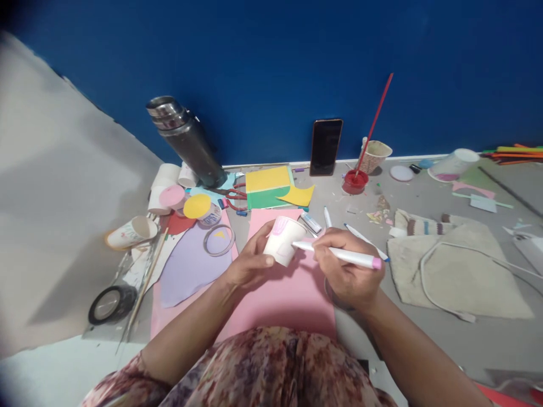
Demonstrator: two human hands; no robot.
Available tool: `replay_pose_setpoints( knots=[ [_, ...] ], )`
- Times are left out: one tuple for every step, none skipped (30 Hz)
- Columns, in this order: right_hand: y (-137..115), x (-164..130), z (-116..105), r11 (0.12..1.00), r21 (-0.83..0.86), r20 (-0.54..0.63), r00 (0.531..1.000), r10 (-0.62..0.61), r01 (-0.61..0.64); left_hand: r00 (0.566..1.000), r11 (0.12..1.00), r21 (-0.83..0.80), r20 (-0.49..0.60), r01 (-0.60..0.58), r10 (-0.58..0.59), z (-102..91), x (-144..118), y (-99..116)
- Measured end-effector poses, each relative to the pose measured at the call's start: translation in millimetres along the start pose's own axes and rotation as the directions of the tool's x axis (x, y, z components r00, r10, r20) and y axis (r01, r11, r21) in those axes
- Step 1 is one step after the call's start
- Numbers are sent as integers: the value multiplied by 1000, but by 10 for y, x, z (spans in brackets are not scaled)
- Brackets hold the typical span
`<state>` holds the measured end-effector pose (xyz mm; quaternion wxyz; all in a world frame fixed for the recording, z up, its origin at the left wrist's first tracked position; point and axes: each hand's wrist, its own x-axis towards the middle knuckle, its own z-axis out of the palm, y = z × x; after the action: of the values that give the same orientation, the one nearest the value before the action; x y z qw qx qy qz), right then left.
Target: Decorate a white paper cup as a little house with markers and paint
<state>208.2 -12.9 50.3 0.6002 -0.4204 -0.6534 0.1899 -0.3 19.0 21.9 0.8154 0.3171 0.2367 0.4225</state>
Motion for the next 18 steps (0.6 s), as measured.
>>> replay_pose_setpoints(
  knots=[
    [13, -6, -6, 999, 35, -19, 1000, 17, -16, 1000, 1000, -28, 7, 13, -13, 8, 1, 8],
    [22, -10, -11, 998, 58, -26, 999, 31, -29, 1000, 998, -53, 12, 27, -26, 14, 1, 15],
    [28, -12, -15, 997, 70, -24, 999, 38, -36, 999, 997, -73, 16, 40, -39, 18, 2, 19],
    [29, -14, -17, 997, 72, -14, 999, 40, -38, 999, 995, -87, 22, 51, -49, 21, 2, 20],
    [26, -14, -16, 997, 68, -6, 999, 38, -37, 998, 994, -96, 26, 57, -55, 22, 1, 17],
    [18, -13, -14, 998, 57, 3, 999, 35, -35, 998, 993, -99, 29, 59, -57, 21, 1, 10],
    [8, -10, -11, 999, 43, 10, 1000, 30, -30, 998, 994, -96, 29, 59, -56, 21, 1, 1],
    [-3, -7, -7, 999, 24, 14, 1000, 23, -23, 998, 994, -91, 27, 59, -57, 20, 0, -9],
    [-16, -3, -3, 1000, 3, 21, 1000, 16, -16, 998, 994, -87, 26, 61, -59, 20, -1, -19],
    [-28, 2, -1, 1000, -19, 34, 999, 10, -10, 998, 994, -85, 28, 65, -62, 20, -2, -29],
    [-40, 8, 0, 999, -38, 49, 999, 3, -1, 997, 994, -86, 32, 68, -66, 22, -2, -36],
    [-51, 14, 1, 999, -51, 67, 998, -5, 8, 997, 994, -90, 37, 69, -66, 24, -3, -42],
    [-60, 20, 1, 998, -59, 83, 996, -11, 16, 997, 993, -96, 42, 68, -64, 27, -3, -45],
    [-67, 26, 0, 998, -65, 97, 995, -16, 22, 997, 993, -102, 46, 66, -61, 29, -4, -46],
    [-72, 31, 0, 997, -69, 104, 994, -22, 30, 997, 992, -107, 48, 64, -60, 31, -4, -46],
    [-76, 35, 1, 997, -74, 110, 994, -27, 35, 997, 992, -110, 49, 65, -60, 33, -4, -45],
    [-78, 37, 2, 996, -78, 113, 993, -29, 38, 997, 992, -111, 49, 67, -62, 34, -3, -44],
    [-77, 39, 3, 996, -83, 115, 993, -29, 39, 997, 992, -109, 48, 70, -65, 34, -3, -43]
  ],
)
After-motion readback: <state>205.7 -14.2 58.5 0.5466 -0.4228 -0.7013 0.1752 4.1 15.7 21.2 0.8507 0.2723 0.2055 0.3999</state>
